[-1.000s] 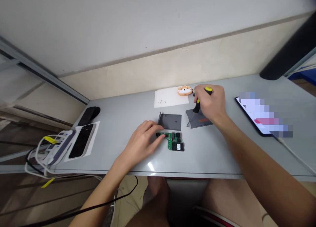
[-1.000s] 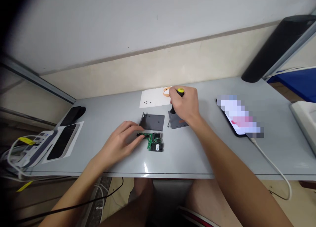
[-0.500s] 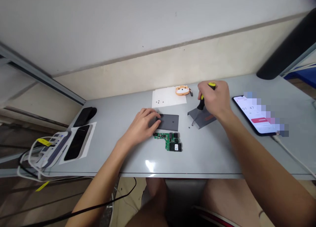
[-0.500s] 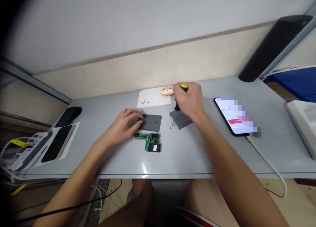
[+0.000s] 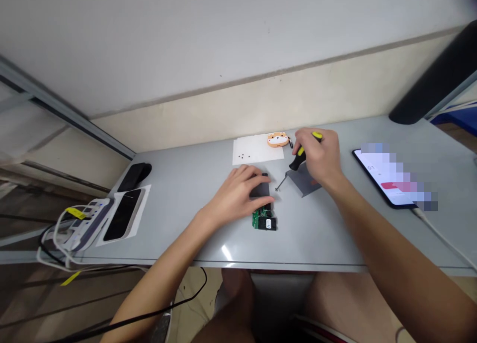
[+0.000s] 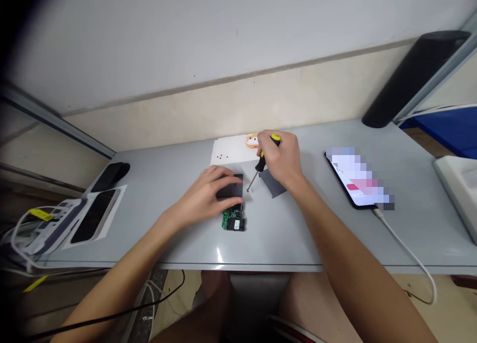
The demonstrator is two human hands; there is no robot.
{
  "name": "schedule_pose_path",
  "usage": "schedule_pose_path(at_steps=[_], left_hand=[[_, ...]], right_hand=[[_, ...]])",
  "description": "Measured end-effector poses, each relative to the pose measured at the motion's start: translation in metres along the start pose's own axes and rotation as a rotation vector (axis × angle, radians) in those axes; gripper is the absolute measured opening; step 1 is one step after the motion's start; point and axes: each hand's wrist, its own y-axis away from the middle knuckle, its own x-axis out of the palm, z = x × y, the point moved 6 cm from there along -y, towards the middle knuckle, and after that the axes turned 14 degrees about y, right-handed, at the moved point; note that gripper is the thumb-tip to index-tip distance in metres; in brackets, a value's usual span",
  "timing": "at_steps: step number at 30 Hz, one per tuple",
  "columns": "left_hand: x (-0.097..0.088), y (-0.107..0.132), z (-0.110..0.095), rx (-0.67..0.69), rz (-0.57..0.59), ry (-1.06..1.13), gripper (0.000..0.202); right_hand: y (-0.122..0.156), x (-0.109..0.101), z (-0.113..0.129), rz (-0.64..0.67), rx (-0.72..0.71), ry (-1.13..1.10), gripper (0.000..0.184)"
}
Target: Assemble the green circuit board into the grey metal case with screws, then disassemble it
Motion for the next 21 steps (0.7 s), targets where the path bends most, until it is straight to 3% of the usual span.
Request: schedule_pose_path(at_steps=[6,12,17,21], left_hand=[[0.015,-0.018,0.001,0.011,0.025,0.017,0.025],[0.003,-0.027,0.012,-0.011,0.016,0.013,0.024],[-0.012,-0.065,0.049,-0.160,-0.039,-0.071,0.017],[-0.015,-0.094,0.075,-0.254,-0.057,-0.082,0.018]], right_hand=[[-0.002,-0.004,-0.003,-0.056,0.065,-0.068,0.032],[-0.007,-0.016,-0.009,-0.172,0.096,-0.091,0.032],[-0.010,-0.028,-0.019,-0.283,0.174,-0.035,0.033],[-0.008,-0.022,-0.044,-0.292,0.399,-0.051,0.030]])
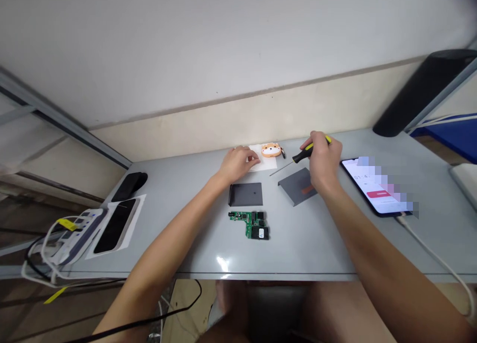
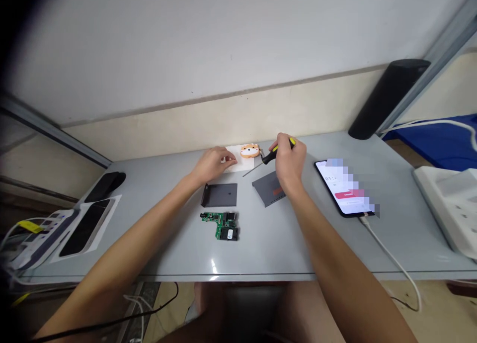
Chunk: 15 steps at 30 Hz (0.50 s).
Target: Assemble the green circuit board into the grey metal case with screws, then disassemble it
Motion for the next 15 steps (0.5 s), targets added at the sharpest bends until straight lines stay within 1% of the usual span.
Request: schedule_pose_path(at_steps=[2,4,6,9,12,15], left_hand=[[0.004,-0.009,0.002,-0.012,-0.006,0.001,0.018],[0.009,-0.013,0.002,-0.009,0.000,0.004,0.017],[0.014,-0.015,0.001,0.003,0.018,0.015,0.016],[0.017,-0.012,0.002,0.034,0.041,0.050,0.018],[0.011,0.002,0.004,0.085,0.030,0.093,0.023],[0.000,0.031,0.003,0.148,0.015,0.186,0.028]], right_hand=[[-0.002,0.005,-0.016,-0.007,0.129,-0.015,0.027],[-0.004,0.009,-0.028,0.006,0.228,-0.022,0.026],[-0.004,0.012,-0.033,0.012,0.276,-0.030,0.026],[-0.002,0.014,-0.034,0.006,0.290,-0.036,0.024],[0.005,0.016,-0.032,-0.007,0.296,-0.056,0.021],[0.013,0.021,-0.032,0.001,0.316,-0.095,0.018]])
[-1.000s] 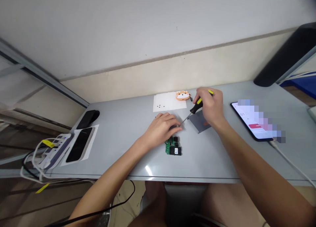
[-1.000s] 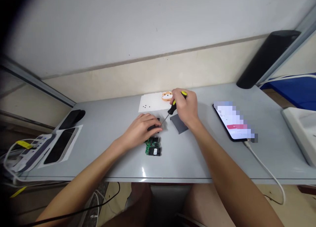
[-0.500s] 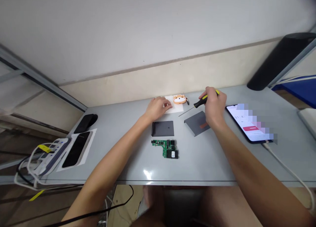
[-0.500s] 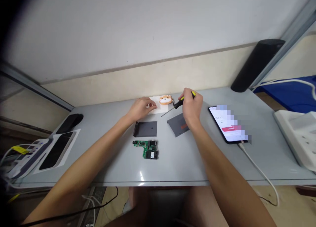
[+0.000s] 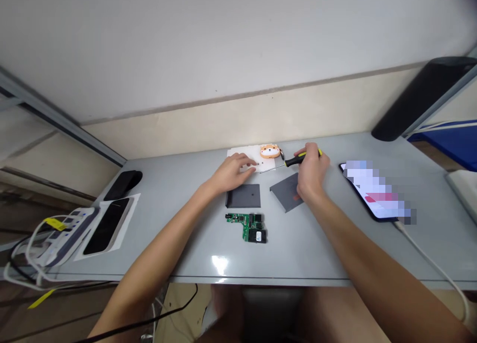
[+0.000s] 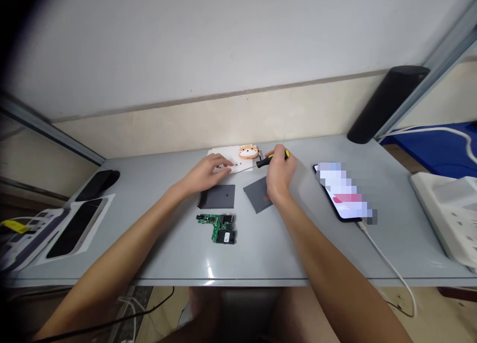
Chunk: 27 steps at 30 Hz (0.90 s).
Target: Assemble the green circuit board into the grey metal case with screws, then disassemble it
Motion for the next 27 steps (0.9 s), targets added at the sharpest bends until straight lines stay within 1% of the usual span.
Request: schedule_pose_path(at_steps=[2,4,6,8,10,13,15,18,21,23,24,26,27], left_hand=[[-0.004,0.025,-0.008,0.031,0.023,0.062,0.026],[-0.006,0.050,-0.013,0.024,0.060,0.106,0.025],[-0.006,0.069,-0.013,0.000,0.042,0.134,0.023],[-0.006,0.080,-0.010,0.003,0.000,0.135,0.020],[-0.004,0.084,-0.006,0.014,-0.018,0.129,0.018],[-0.004,0.082,0.002,0.012,-0.034,0.145,0.018],[-0.007,0.081,0.006,0.006,-0.045,0.152,0.020],[-0.012,0.081,0.011,-0.030,-0.058,0.149,0.023],[-0.017,0.084,0.015,-0.074,-0.098,0.159,0.023],[-0.019,0.085,0.017,-0.098,-0.127,0.162,0.023],[-0.020,0.086,0.018,-0.106,-0.137,0.159,0.023],[-0.020,0.086,0.018,-0.111,-0.141,0.147,0.024],[-0.020,0.086,0.018,-0.112,-0.140,0.141,0.024]], right_hand=[[0.005,0.003,-0.001,0.005,-0.007,-0.015,0.018],[0.007,0.005,-0.002,0.004,-0.042,-0.016,0.020],[0.009,0.008,-0.002,0.015,-0.089,0.004,0.023],[0.010,0.011,-0.003,0.010,-0.150,0.019,0.027],[0.013,0.011,-0.003,-0.033,-0.200,0.010,0.029],[0.019,0.012,-0.003,-0.089,-0.191,-0.041,0.028],[0.024,0.011,0.002,-0.105,-0.212,-0.102,0.024],[0.028,0.007,0.023,-0.086,-0.363,-0.201,0.023],[0.028,-0.005,0.046,-0.058,-0.552,-0.209,0.032],[0.027,-0.008,0.059,0.039,-0.665,-0.129,0.043],[0.027,-0.009,0.063,0.110,-0.705,-0.103,0.049],[0.027,-0.006,0.067,0.287,-0.752,-0.071,0.056],[0.027,-0.003,0.067,0.384,-0.759,-0.041,0.056]])
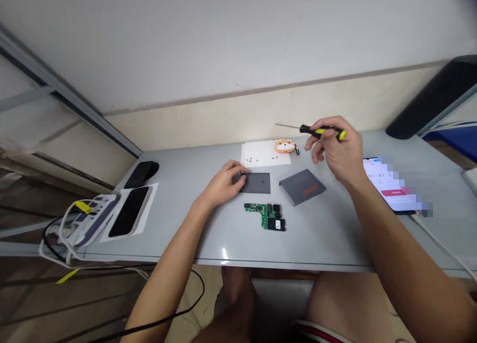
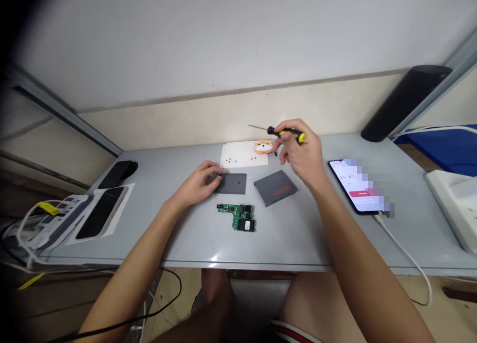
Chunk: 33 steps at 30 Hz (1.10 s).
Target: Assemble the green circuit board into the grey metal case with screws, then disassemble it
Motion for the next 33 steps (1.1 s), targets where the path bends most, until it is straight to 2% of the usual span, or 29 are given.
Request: schedule_pose_path(at_steps=[4,8,11,14,16,18,24,33], left_hand=[[-0.004,0.001,-0.006,0.027,-0.017,-0.032,0.024],[-0.005,0.002,-0.026,0.115,-0.039,-0.022,0.018],[0.012,0.004,-0.042,0.180,0.083,0.040,0.013],[0.033,0.006,-0.050,0.220,0.206,-0.009,0.023],[0.041,0.007,-0.049,0.216,0.231,-0.079,0.028],[0.044,0.006,-0.047,0.204,0.221,-0.127,0.027],[0.040,0.003,-0.042,0.196,0.168,-0.186,0.022],[0.043,-0.002,-0.035,0.150,0.122,-0.198,0.025]], right_hand=[[0.006,0.013,-0.005,0.317,0.088,0.048,0.041],[0.014,0.016,-0.006,0.452,0.162,0.135,0.025],[0.018,0.017,-0.007,0.520,0.193,0.192,0.020],[0.027,0.024,-0.015,0.729,0.270,0.268,0.019],[0.034,0.028,-0.020,0.868,0.316,0.305,0.020],[0.037,0.031,-0.021,0.938,0.311,0.309,0.029],[0.038,0.038,-0.022,0.957,0.135,0.338,0.042],[0.036,0.050,-0.030,0.783,0.072,0.421,0.045]])
